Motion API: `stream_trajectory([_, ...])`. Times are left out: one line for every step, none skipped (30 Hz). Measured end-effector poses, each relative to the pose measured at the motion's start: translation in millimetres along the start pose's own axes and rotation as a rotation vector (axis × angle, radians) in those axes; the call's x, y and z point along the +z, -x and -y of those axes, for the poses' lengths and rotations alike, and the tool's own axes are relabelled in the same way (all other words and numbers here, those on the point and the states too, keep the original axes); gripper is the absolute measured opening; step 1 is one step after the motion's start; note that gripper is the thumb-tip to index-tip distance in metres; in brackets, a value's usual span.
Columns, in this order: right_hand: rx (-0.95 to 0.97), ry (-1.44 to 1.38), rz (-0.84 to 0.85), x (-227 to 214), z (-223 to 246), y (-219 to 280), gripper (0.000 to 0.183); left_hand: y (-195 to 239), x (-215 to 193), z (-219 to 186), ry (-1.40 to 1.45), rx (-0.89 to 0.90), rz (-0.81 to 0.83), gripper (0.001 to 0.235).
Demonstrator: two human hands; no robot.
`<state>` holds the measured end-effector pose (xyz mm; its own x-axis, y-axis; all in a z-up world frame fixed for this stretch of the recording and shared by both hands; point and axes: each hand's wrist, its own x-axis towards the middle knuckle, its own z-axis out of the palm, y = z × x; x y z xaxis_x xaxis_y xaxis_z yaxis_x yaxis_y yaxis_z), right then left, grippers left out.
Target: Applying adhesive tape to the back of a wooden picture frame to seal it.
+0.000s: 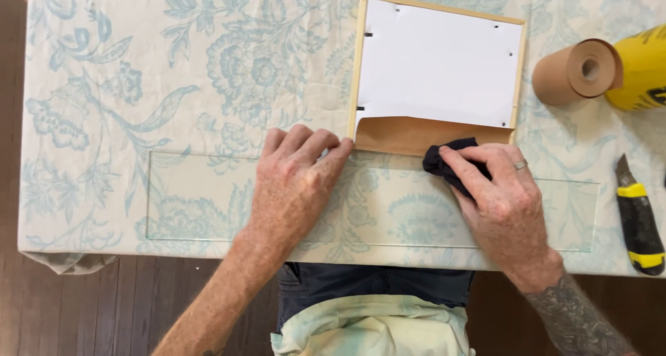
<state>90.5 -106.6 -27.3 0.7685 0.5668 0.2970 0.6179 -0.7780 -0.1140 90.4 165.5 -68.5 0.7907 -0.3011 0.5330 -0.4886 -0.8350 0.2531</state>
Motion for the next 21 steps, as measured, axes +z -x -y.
stream_trajectory([-0.004,-0.007,0.01,4,4,-2,0.034,0,1,0,0.012,-0.01,0.001,0.02])
stream_trajectory([-0.008,-0.014,0.02,7,8,-4,0.037,-1,1,-1,0.024,-0.019,0.001,0.021])
stream_trajectory([-0.009,-0.019,0.019,14,15,-11,0.037,-1,2,0,0.02,-0.02,0.004,0.021])
stream_trajectory([-0.024,-0.002,0.02,21,22,-17,0.037,-1,2,0,0.019,-0.013,-0.004,0.019])
stream_trajectory([-0.037,0.017,0.02,28,28,-22,0.038,-3,3,0,0.02,-0.002,-0.015,0.018])
stream_trajectory([-0.036,0.017,0.017,27,33,-29,0.038,-4,0,1,0.017,0.0,-0.015,0.018])
stream_trajectory([-0.052,0.004,0.011,26,37,-34,0.037,-5,-1,-1,-0.018,0.018,-0.017,0.016])
stream_trajectory([-0.068,-0.009,0.005,25,41,-39,0.036,-5,-2,-2,-0.054,0.036,-0.019,0.014])
stream_trajectory([-0.069,-0.01,0.004,24,32,-31,0.036,-5,-2,-3,-0.055,0.035,-0.02,0.014])
stream_trajectory([-0.055,-0.038,0.022,22,24,-24,0.036,-5,-2,-4,-0.073,0.035,-0.006,0.012])
stream_trajectory([-0.042,-0.067,0.04,22,16,-16,0.037,-4,-2,-5,-0.092,0.032,0.009,0.011])
stream_trajectory([-0.044,-0.069,0.04,14,14,-17,0.037,-6,-2,-4,-0.094,0.03,0.009,0.011])
stream_trajectory([-0.047,-0.06,0.046,7,14,-17,0.032,-6,-2,-4,-0.056,0.019,-0.003,0.011])
stream_trajectory([-0.05,-0.05,0.053,0,13,-17,0.029,-6,-3,-4,-0.018,0.008,-0.015,0.013])
stream_trajectory([-0.051,-0.056,0.048,10,19,-21,0.029,-5,-1,-3,-0.026,0.009,-0.013,0.013])
stream_trajectory([-0.044,-0.046,0.053,19,24,-25,0.031,-5,0,-3,-0.004,0.001,-0.033,0.011])
stream_trajectory([-0.036,-0.036,0.059,27,30,-28,0.036,-5,2,-3,0.018,-0.006,-0.052,0.01])
stream_trajectory([-0.037,-0.04,0.054,27,38,-37,0.036,-4,0,-4,0.012,-0.004,-0.05,0.01])
stream_trajectory([-0.075,-0.054,0.002,26,45,-44,0.028,-5,-1,-5,-0.055,0.009,-0.035,0.009])
stream_trajectory([-0.113,-0.066,-0.049,26,52,-52,0.026,-6,-2,-7,-0.123,0.023,-0.02,0.008])
stream_trajectory([-0.112,-0.065,-0.05,25,45,-45,0.026,-6,-1,-9,-0.122,0.025,-0.021,0.008])
